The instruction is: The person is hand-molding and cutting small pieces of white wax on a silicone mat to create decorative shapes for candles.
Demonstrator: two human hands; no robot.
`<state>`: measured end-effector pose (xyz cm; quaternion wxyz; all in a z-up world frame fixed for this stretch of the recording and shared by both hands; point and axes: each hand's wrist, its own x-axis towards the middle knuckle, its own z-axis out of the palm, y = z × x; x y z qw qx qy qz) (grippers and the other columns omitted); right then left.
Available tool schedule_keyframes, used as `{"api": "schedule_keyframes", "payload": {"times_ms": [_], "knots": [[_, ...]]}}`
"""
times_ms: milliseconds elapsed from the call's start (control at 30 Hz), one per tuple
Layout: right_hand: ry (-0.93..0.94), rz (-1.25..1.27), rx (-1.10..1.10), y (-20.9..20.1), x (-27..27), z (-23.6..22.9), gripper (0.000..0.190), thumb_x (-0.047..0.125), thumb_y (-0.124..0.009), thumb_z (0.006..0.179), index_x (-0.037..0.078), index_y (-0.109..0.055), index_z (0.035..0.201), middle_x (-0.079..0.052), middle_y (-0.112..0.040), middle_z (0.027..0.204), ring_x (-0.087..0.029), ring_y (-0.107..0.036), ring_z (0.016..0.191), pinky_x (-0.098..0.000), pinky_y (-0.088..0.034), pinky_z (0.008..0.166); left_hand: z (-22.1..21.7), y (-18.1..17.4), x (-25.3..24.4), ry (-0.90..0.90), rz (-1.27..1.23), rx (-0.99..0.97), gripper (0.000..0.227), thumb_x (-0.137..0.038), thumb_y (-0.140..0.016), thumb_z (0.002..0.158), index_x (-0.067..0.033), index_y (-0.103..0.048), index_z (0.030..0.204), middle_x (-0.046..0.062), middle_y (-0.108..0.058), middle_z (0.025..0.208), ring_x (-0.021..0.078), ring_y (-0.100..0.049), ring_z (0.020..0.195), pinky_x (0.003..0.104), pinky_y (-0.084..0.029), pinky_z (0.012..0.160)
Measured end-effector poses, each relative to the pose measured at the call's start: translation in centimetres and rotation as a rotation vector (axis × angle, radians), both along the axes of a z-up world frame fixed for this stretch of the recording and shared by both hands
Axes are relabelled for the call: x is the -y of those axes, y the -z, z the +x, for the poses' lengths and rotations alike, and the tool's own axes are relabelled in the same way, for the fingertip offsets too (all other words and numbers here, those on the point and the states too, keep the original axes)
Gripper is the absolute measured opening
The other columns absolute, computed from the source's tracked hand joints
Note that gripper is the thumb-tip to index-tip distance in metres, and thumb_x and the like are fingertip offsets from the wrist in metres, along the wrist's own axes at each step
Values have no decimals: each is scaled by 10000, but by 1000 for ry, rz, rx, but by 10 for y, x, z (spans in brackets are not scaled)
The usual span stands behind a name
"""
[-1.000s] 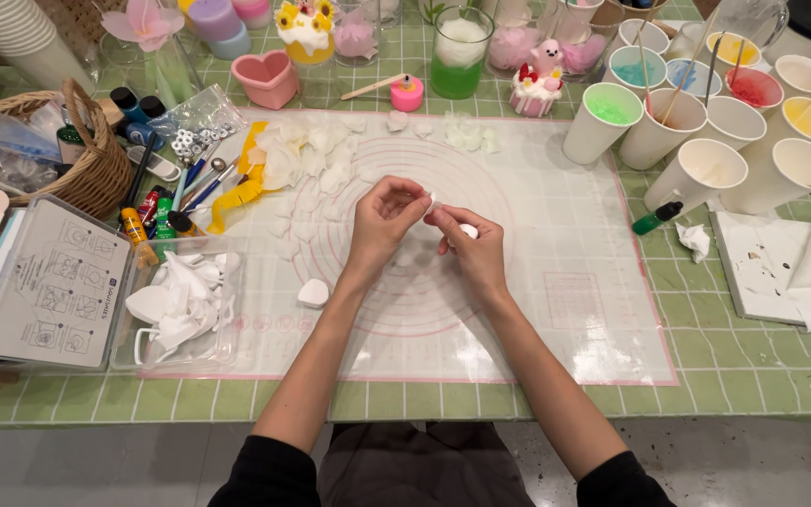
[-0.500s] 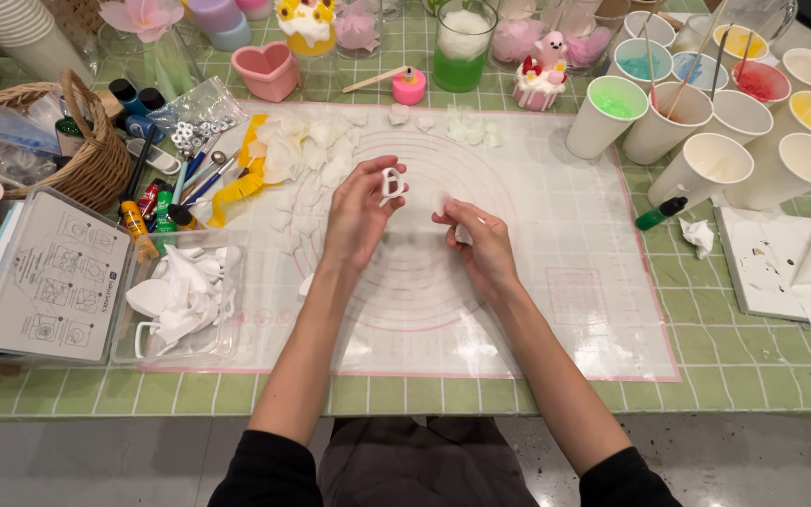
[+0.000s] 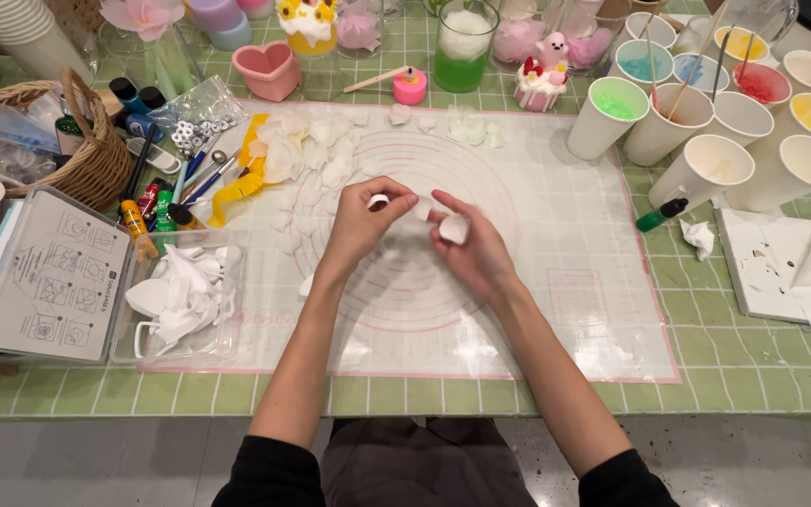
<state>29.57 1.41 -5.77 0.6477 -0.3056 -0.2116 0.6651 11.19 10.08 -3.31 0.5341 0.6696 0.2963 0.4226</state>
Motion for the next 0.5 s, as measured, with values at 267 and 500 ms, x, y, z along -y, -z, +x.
{"api": "schedule_keyframes", "payload": {"times_ms": [267, 500], "knots": [[29, 34, 17, 42, -11, 12, 269, 184, -480, 1079, 74, -450, 1323, -103, -602, 1162, -227, -601, 989, -370, -495, 850, 20, 3, 17, 28, -150, 172, 105, -133, -769, 895, -33, -777, 925, -46, -706, 843, 22, -525, 722, 206, -434, 655], [22, 43, 109, -11, 4, -8, 394, 256, -412, 1057, 25, -492, 1366, -101, -635, 1229, -206, -632, 1084, -349, -494, 939, 26, 9, 18, 15, -157, 187, 120, -135, -755, 898, -17, -759, 917, -6, -712, 811, 38, -589, 699, 213, -468, 633]]}}
